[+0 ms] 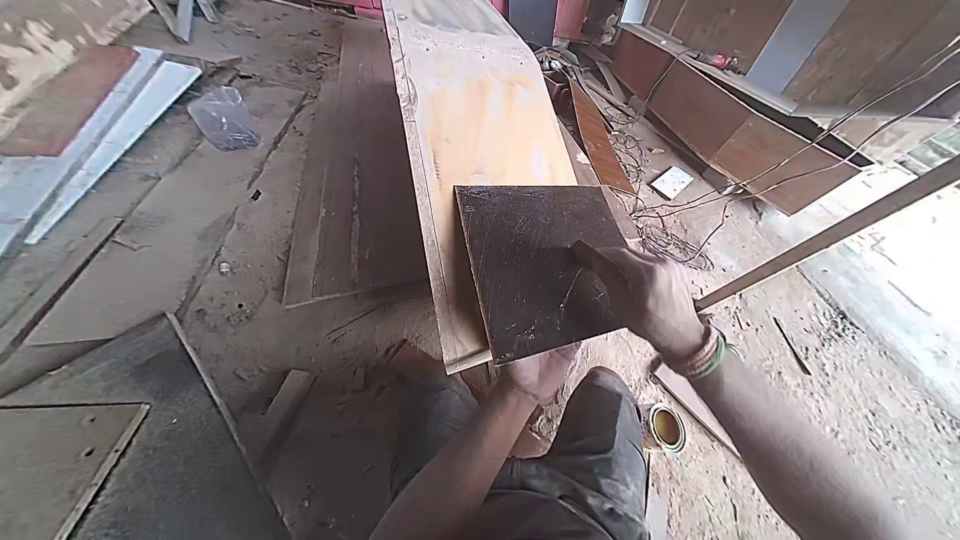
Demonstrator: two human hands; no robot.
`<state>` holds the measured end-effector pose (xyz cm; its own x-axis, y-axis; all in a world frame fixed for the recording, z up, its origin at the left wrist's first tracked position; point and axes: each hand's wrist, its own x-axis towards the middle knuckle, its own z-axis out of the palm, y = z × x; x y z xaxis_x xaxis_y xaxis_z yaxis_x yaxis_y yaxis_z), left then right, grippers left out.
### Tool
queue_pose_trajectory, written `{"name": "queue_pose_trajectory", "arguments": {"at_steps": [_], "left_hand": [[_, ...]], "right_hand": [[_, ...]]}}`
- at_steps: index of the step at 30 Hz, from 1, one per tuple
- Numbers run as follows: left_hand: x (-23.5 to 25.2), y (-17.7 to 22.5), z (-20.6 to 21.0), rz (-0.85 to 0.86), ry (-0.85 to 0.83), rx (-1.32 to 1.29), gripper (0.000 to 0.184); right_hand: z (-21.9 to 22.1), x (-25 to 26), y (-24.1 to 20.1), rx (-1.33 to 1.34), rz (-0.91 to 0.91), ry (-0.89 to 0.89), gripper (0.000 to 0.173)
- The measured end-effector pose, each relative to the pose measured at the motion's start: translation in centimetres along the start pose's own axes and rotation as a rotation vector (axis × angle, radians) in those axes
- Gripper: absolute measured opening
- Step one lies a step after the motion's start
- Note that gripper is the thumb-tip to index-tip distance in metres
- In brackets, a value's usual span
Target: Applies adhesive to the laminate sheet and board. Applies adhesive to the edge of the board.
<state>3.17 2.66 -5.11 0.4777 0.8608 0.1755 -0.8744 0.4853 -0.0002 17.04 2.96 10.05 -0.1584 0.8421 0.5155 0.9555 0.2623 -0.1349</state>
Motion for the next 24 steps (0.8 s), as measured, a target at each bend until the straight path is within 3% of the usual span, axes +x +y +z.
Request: {"name": "queue_pose_trajectory", "arguments": {"at_steps": [4,9,17,22,24], "left_hand": [[-0.3,-0.3,0.2,0.022,0.004,-0.055,0.049],[-1.0,-0.1,3.0,0.103,0.152,0.054,0.027],[-0.9,0.1,2.2,0.093,0.083,0.018,0.032],[-1.5,0.5,2.7,0.072,0.117,0.041,0.04],[-1.8,0.5,2.3,0.071,0.092,0.073,0.055]], "right_hand": [[-0.4,-3.0,-3.5,0.038,-0.103,0.052,0.03],[-1.4,-4.6,-7.1,0.153,-0.167,0.023,0.028],[-0.2,-3.3,-7.5,0.165,-0.125,0.069,0.028],[-0.1,-4.6,-10.4,0.23,-0.288,0.032,0.026],[-0.4,-5.0,-10.2,0.28,-0.36,0.002,0.025]]}}
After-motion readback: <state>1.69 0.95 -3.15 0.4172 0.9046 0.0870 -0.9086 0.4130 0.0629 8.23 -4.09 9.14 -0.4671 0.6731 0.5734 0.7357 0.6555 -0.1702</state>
